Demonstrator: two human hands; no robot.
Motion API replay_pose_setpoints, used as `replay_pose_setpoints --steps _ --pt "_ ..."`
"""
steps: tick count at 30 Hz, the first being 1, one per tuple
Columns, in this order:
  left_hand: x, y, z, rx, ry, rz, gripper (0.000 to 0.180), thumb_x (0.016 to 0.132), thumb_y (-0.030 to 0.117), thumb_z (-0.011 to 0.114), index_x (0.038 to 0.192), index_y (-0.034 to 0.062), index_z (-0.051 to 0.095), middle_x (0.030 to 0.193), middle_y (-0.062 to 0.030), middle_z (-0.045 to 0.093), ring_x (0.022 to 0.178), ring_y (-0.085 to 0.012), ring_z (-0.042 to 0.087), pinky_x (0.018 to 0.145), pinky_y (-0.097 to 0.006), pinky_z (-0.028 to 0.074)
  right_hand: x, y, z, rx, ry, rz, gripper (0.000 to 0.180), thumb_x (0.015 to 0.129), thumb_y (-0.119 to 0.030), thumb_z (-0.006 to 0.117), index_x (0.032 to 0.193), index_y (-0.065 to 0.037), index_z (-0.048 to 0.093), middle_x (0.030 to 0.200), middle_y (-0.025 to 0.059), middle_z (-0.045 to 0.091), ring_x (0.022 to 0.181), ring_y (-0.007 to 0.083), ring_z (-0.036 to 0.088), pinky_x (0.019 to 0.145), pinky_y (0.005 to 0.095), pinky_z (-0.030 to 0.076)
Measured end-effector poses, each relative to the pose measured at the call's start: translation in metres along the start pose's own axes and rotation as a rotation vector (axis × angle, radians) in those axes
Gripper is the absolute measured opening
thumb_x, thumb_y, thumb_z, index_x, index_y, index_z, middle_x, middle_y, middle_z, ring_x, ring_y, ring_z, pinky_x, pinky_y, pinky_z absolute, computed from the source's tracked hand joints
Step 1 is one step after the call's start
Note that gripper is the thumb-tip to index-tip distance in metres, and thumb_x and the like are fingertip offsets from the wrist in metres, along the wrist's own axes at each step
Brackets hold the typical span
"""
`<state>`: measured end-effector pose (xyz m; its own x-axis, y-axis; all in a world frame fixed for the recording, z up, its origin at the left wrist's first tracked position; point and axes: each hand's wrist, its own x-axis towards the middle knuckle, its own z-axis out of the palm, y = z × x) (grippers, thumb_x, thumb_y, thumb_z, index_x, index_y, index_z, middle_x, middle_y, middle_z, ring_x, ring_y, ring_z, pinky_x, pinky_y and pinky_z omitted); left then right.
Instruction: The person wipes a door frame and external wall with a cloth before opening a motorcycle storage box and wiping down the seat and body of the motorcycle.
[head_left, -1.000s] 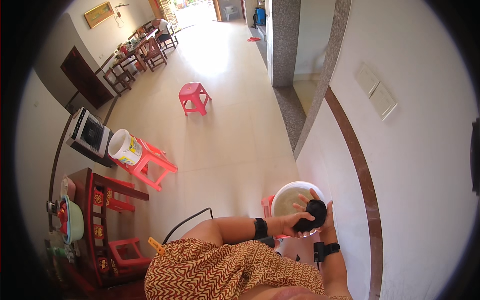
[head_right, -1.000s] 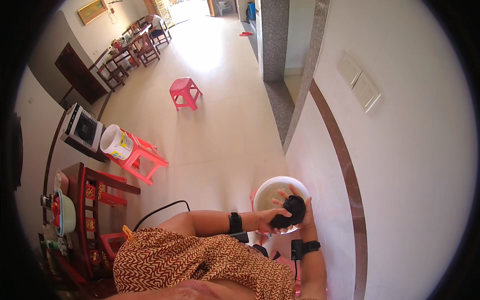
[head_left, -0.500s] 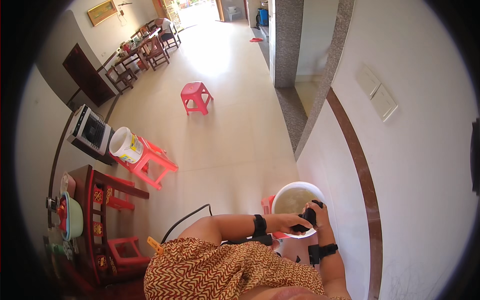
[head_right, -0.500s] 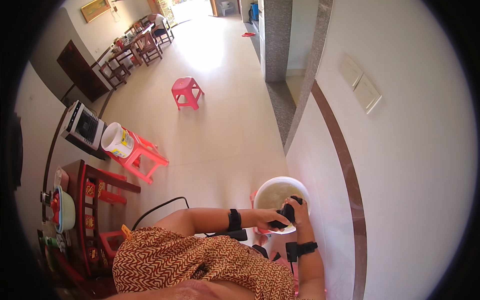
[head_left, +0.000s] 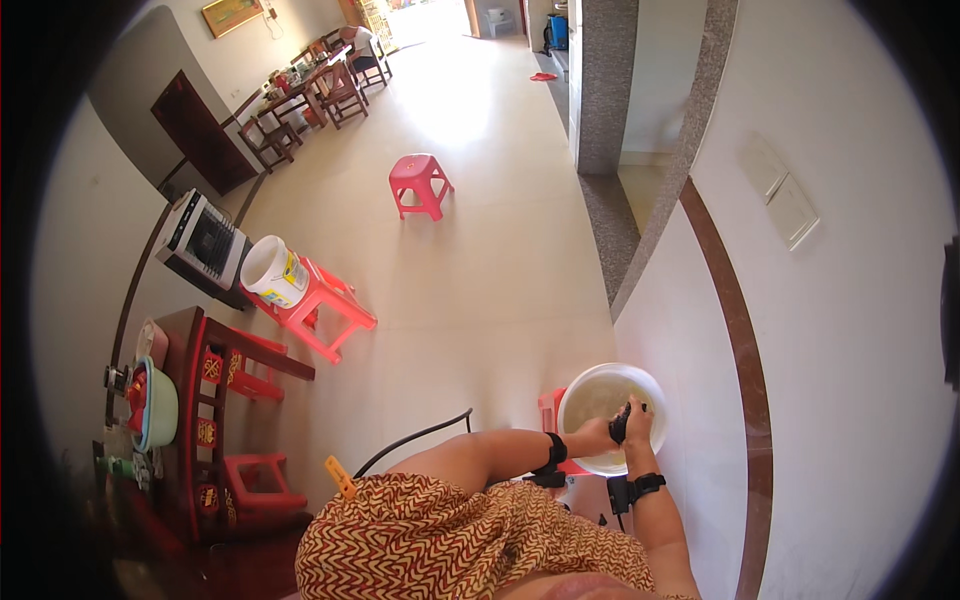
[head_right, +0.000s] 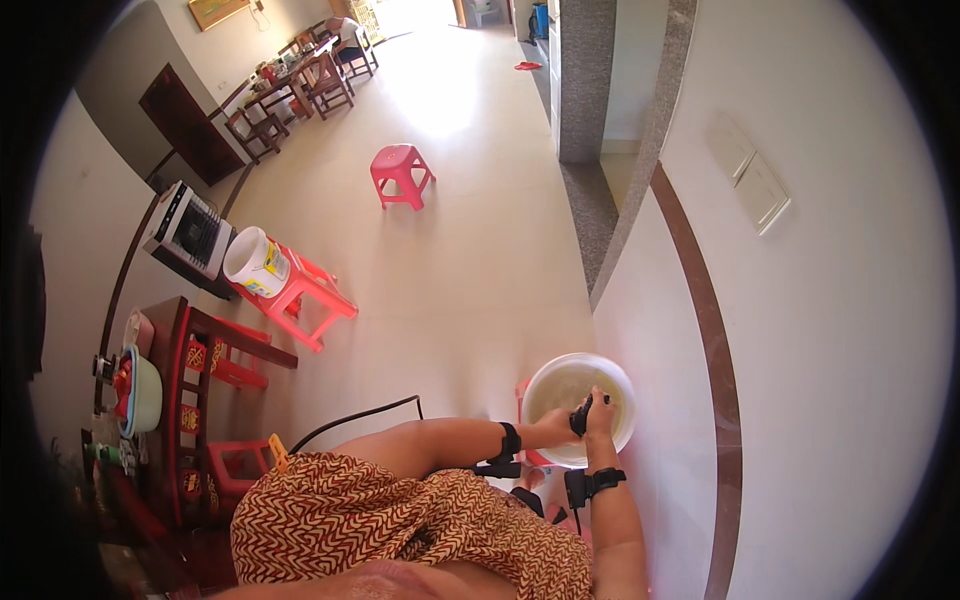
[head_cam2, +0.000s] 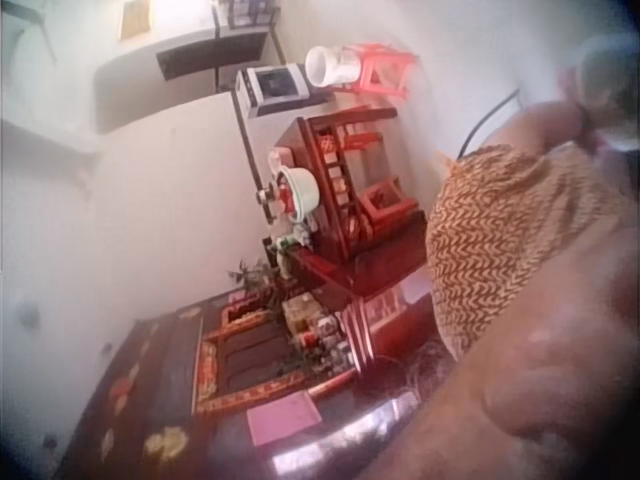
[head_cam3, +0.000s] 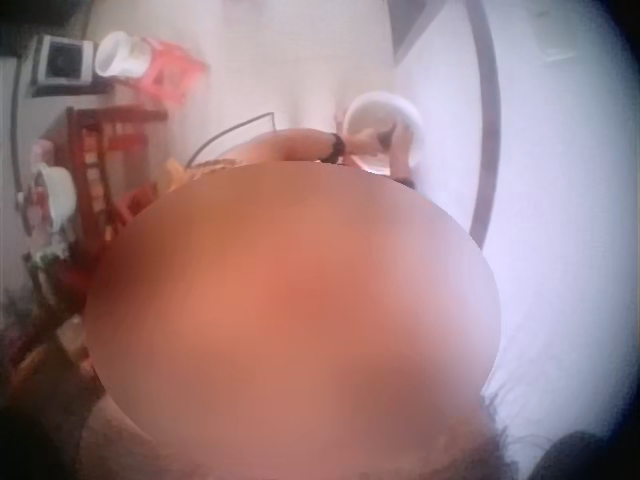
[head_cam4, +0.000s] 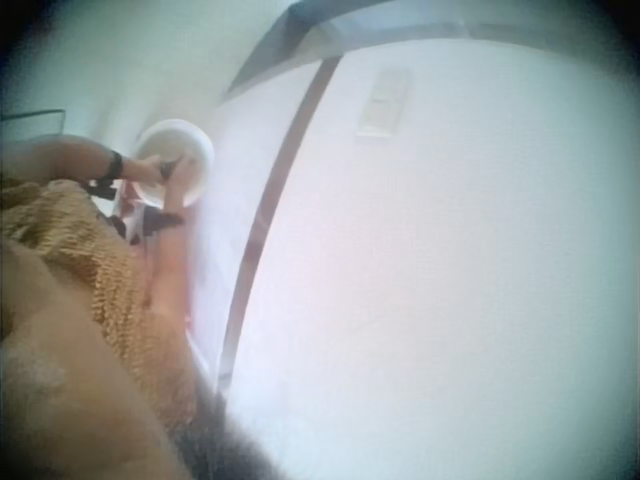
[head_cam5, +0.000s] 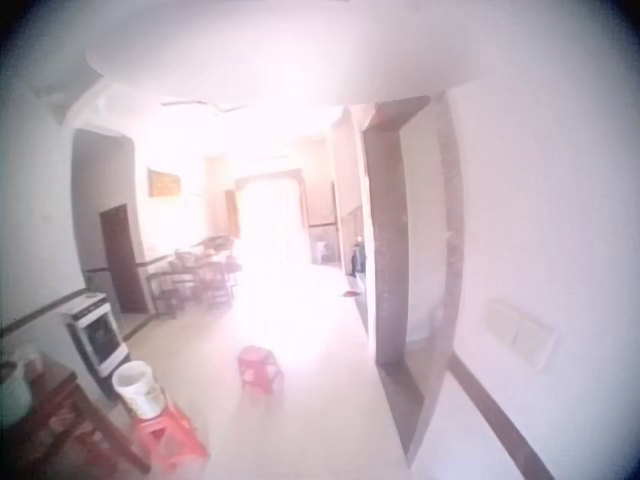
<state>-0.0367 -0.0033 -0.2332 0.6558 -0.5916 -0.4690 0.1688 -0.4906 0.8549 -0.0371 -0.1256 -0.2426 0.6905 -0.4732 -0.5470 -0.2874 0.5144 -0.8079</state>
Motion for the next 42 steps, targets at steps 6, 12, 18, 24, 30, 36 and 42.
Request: replay_pose_setpoints --steps 6,12,18,24,30,36,42 --pt "-0.011 -0.001 -0.008 0.211 0.088 -0.012 0.036 0.069 0.033 0.071 0.093 0.0072 0.065 0.088 -0.0172 0.066 0.087 -0.0353 0.063 0.074 -0.043 0.048 0.016 0.026 0.001 -0.009 -0.001 0.005 0.020 0.082 -0.018 0.057 0.069 -0.006 0.047 0.055 0.0049 0.047 0.041 0.0164 0.046 0.039 0.0309 0.042" --pt "-0.019 -0.036 0.007 0.280 0.030 0.046 0.041 0.071 0.039 0.068 0.101 0.0116 0.063 0.092 -0.0167 0.067 0.089 -0.0367 0.063 0.076 -0.044 0.049 -0.019 0.045 -0.008 0.015 0.085 0.018 0.019 0.082 -0.018 0.057 0.068 -0.007 0.051 0.056 0.0042 0.049 0.041 0.0166 0.047 0.039 0.0321 0.042" --pt "-0.099 0.031 0.002 0.356 -0.259 0.402 0.056 0.061 0.031 0.080 0.106 0.0037 0.059 0.090 -0.0184 0.067 0.085 -0.0316 0.065 0.076 -0.041 0.050 -0.155 -0.004 -0.053 -0.326 0.036 -0.375 0.028 0.081 -0.026 0.069 0.097 -0.004 0.063 0.087 0.0052 0.062 0.081 0.0146 0.058 0.075 0.0296 0.048" --pt "-0.342 -0.029 0.006 0.121 -0.441 0.666 0.064 0.071 0.028 0.079 0.119 -0.0020 0.049 0.109 -0.0181 0.061 0.099 -0.0253 0.060 0.085 -0.036 0.047 -0.503 0.061 -0.052 -0.459 0.064 -0.102 0.090 0.074 -0.047 0.072 0.142 -0.010 0.028 0.125 0.0163 0.050 0.101 0.0258 0.055 0.066 0.0337 0.055" --pt "-0.379 -0.018 0.047 -0.204 -0.722 0.514 0.043 0.090 0.021 0.059 0.124 -0.0021 0.047 0.111 -0.0091 0.057 0.100 -0.0157 0.054 0.090 -0.030 0.042 -0.550 0.084 -0.099 -0.273 0.175 -0.186 0.075 0.084 -0.036 0.066 0.142 -0.009 0.028 0.120 0.0155 0.053 0.102 0.0242 0.057 0.068 0.0368 0.056" --pt "-0.400 -0.033 0.053 -0.311 -0.620 0.282 0.038 0.084 0.004 0.051 0.121 0.0046 0.045 0.112 -0.0077 0.053 0.097 -0.0172 0.056 0.082 -0.030 0.050 -0.553 0.093 -0.104 -0.472 0.042 -0.713 0.059 0.082 -0.001 0.058 0.137 -0.009 0.039 0.123 0.0167 0.053 0.116 0.0294 0.051 0.093 0.0401 0.047" --pt "-0.395 -0.029 0.056 -0.422 -0.522 -0.015 0.045 0.077 -0.002 0.050 0.121 0.0060 0.046 0.106 -0.0073 0.057 0.090 -0.0190 0.060 0.067 -0.031 0.055 -0.560 0.078 -0.100 -0.729 0.223 -0.986 0.050 0.077 0.007 0.051 0.125 -0.007 0.053 0.136 0.0196 0.040 0.125 0.0357 0.042 0.099 0.0406 0.040"
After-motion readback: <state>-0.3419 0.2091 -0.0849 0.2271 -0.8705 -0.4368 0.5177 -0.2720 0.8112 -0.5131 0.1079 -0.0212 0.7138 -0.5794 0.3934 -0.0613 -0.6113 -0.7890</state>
